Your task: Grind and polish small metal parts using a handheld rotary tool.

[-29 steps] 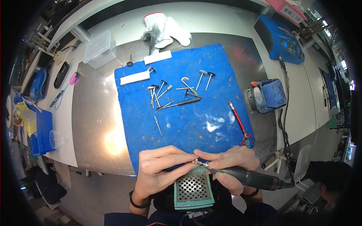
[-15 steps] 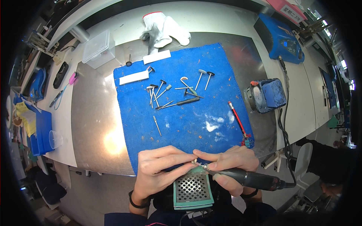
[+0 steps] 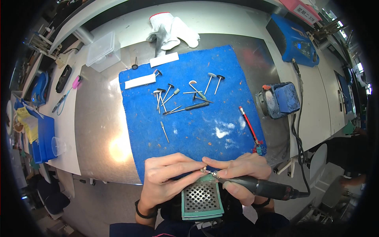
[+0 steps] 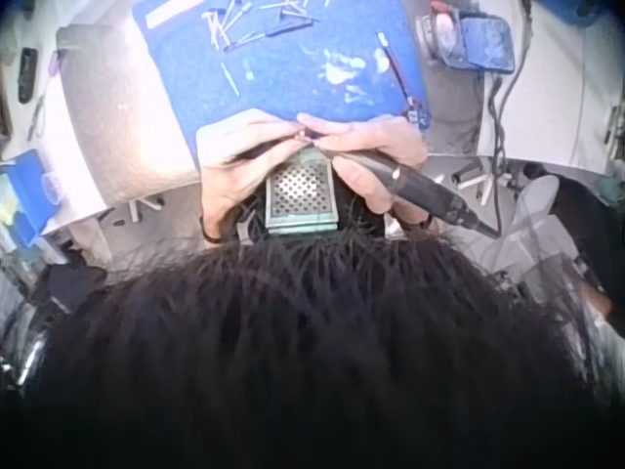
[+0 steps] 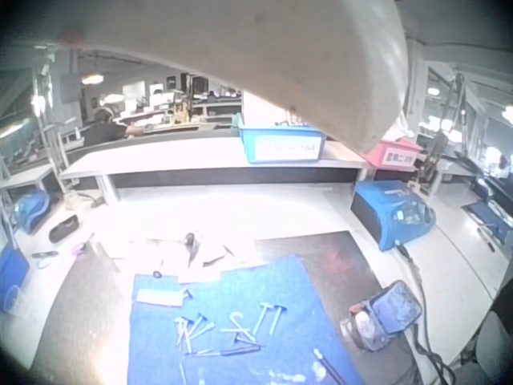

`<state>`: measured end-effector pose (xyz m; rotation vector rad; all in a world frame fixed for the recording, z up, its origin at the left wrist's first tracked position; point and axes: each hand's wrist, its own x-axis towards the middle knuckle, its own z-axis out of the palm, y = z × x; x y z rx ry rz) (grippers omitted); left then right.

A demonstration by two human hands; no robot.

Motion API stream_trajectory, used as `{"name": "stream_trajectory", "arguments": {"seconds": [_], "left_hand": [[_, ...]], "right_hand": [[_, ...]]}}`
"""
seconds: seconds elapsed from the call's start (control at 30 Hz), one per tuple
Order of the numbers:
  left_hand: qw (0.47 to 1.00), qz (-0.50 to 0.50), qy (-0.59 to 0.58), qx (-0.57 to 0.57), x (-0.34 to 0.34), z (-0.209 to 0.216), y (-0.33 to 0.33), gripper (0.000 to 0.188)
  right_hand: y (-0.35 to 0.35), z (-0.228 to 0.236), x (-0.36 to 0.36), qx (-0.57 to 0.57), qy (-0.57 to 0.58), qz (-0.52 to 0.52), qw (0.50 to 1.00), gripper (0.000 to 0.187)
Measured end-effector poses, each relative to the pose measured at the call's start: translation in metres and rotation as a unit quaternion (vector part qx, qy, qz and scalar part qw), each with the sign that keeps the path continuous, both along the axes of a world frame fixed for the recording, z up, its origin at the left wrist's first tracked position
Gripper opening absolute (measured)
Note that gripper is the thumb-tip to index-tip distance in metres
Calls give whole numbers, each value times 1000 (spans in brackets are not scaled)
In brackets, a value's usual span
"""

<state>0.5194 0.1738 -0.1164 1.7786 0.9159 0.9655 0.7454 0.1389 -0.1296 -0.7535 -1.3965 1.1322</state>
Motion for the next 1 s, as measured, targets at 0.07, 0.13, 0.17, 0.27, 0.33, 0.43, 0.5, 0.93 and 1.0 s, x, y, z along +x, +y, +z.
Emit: {"name": "stream_trajectory", "arguments": {"seconds": [0.07,0.13,0.17,0.27,0.33,0.43,0.5,0.93,1.0], "left_hand": [[1000,-1,5,2,0,0,0,21],[1000,0,-2,5,1,-1,1,21],[1000,0,-2,5,1,-1,1,21],[1000,2,0,2,1,-1,0,21],[1000,2,-1,2,1,-3,0,21],[1000,-3,-1,4,0,-1,1,22],[1000,-2,2,6,0,-3,0,20],[1000,-3,6,0,1,-1,0,21],[1000,-2,5,1,1,-1,0,21]], "right_hand": [[1,1,1,-5,-8,6,1000,23],[1,0,-1,8,11,-3,1000,22],[1,-1,-2,8,11,-2,1000,22],[-1,-4,-4,-7,19,-20,1000,23],[0,-4,-3,6,15,-6,1000,23],[1,1,1,0,0,8,1000,24],[1,-1,-1,4,3,3,1000,24],[-1,-3,-1,4,7,-9,1000,24],[-1,-1,-1,2,8,-7,1000,24]]}}
